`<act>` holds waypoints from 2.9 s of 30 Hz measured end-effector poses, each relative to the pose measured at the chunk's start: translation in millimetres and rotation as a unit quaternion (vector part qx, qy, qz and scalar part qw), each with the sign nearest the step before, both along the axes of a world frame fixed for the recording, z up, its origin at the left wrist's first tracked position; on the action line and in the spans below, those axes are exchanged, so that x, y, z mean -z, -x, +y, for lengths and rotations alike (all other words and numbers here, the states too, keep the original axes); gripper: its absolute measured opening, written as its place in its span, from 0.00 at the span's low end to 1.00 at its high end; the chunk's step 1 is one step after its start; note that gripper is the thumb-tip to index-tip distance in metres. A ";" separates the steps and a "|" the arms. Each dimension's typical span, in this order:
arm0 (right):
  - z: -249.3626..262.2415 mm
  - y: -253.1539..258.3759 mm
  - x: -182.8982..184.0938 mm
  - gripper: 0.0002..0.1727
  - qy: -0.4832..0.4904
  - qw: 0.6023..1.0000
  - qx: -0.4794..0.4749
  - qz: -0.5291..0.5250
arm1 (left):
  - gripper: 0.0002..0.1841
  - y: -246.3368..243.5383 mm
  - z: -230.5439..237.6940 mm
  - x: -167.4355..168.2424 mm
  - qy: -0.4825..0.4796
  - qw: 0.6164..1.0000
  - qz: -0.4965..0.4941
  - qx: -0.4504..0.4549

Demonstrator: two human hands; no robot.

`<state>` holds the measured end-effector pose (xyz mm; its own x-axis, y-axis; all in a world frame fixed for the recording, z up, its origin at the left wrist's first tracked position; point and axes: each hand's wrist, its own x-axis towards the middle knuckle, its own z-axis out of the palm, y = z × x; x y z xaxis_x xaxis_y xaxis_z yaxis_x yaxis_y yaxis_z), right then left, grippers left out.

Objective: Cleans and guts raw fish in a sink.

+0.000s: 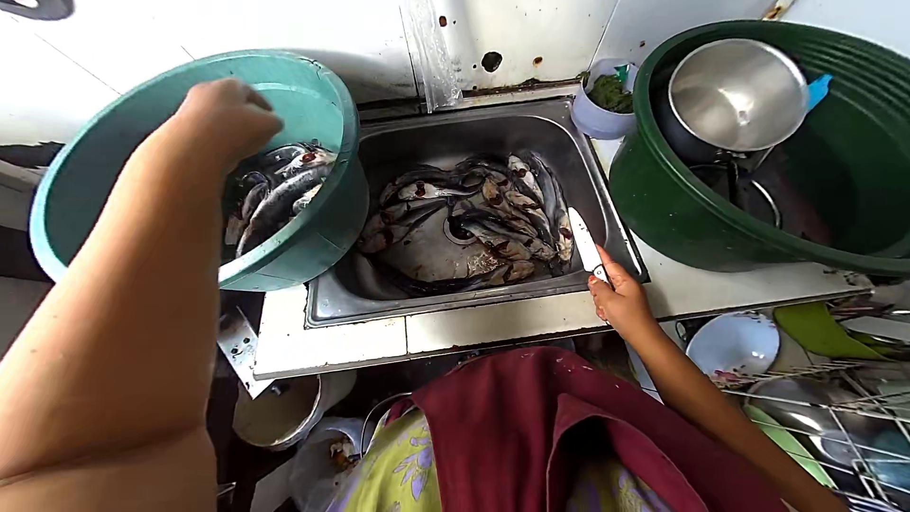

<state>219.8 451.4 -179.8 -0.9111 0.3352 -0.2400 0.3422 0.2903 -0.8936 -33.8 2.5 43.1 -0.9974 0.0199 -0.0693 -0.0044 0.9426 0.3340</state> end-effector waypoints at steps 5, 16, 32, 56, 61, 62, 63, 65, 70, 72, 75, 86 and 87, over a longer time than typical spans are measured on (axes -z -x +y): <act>-0.3 2.5 -3.3 0.34 0.035 0.999 0.012 -0.010 | 0.21 -28.4 131.5 -4.2 0.004 0.970 0.100 0.221; 3.3 3.9 -2.5 0.34 0.027 0.999 0.012 -0.036 | 0.40 -71.5 152.1 221.0 0.219 0.877 -0.401 0.146; 7.7 5.3 -7.4 0.33 0.018 0.997 -0.024 -0.071 | 0.22 -85.7 263.9 284.3 0.096 0.812 -0.380 0.433; -53.5 52.8 -75.9 0.33 -0.381 0.877 -0.262 -0.130 | 0.22 -83.4 232.4 263.1 -0.388 0.879 -0.245 0.133; -72.8 58.4 -82.7 0.34 -0.419 0.847 -0.281 -0.170 | 0.16 -80.6 229.3 255.3 -0.345 0.889 -0.231 0.192; -76.6 59.8 -83.3 0.34 -0.422 0.848 -0.272 -0.168 | 0.15 -81.6 230.3 252.2 -0.329 0.894 -0.230 0.197; -81.3 62.7 -83.5 0.34 -0.428 0.848 -0.262 -0.169 | 0.15 -83.5 231.3 248.5 -0.319 0.898 -0.226 0.201; -92.7 75.9 -83.5 0.36 -0.439 0.841 -0.250 -0.192 | 0.17 -88.3 235.1 240.3 -0.291 0.905 -0.227 0.213; -103.6 112.4 -69.8 0.38 -0.433 0.857 -0.214 -0.177 | 0.17 -92.1 244.0 245.7 -0.352 0.886 -0.233 0.192; -99.7 105.5 -67.4 0.37 -0.422 0.868 -0.218 -0.146 | 0.15 -87.6 241.6 249.5 -0.393 0.873 -0.232 0.172; -91.1 75.0 -73.5 0.35 -0.401 0.875 -0.227 -0.147 | 0.14 -83.0 236.5 248.0 -0.418 0.862 -0.244 0.151; -97.4 105.6 -59.8 0.35 -0.383 0.900 -0.191 -0.080 | 0.14 -85.6 237.4 255.1 -0.437 0.852 -0.216 0.193; -95.3 107.4 -60.6 0.35 -0.377 0.904 -0.190 -0.068 | 0.14 -86.7 239.0 255.1 -0.439 0.849 -0.212 0.203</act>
